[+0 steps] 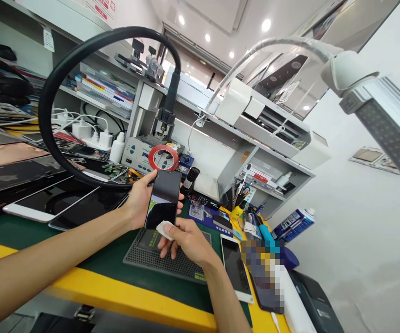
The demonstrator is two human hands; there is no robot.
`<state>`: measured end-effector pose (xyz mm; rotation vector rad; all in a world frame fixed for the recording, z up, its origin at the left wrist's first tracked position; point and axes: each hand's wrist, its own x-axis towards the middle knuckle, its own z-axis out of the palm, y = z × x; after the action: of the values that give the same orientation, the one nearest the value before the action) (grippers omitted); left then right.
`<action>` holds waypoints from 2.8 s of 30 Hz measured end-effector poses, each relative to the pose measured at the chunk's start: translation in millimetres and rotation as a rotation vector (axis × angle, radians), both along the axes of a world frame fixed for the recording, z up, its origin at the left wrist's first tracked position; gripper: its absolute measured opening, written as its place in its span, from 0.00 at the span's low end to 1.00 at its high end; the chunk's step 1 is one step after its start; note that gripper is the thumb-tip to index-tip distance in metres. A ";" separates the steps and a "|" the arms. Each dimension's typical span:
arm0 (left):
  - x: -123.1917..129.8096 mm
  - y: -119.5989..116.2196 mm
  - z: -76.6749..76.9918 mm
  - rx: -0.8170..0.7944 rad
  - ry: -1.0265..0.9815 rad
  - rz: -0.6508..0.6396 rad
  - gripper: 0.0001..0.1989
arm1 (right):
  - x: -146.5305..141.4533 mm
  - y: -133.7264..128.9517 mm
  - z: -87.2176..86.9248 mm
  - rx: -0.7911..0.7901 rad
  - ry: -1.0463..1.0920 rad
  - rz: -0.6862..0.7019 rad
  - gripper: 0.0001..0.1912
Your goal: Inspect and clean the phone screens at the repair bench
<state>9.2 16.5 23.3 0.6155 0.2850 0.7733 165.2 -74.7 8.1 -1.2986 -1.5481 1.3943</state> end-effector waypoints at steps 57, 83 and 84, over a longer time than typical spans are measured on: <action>12.4 -29.4 -3.6 0.215 0.200 -0.296 0.38 | 12.3 9.3 5.4 0.364 0.022 -0.762 0.30; 18.6 -28.1 -15.1 0.146 0.137 -0.232 0.35 | -19.6 9.7 5.8 0.228 -0.179 -0.732 0.35; 17.4 -26.1 -13.6 0.121 0.111 -0.196 0.34 | -20.7 9.6 4.8 0.245 -0.150 -0.689 0.34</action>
<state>26.6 -9.6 9.7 0.7899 0.2764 0.5713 144.4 -65.0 12.9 -1.5953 -1.1409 0.6674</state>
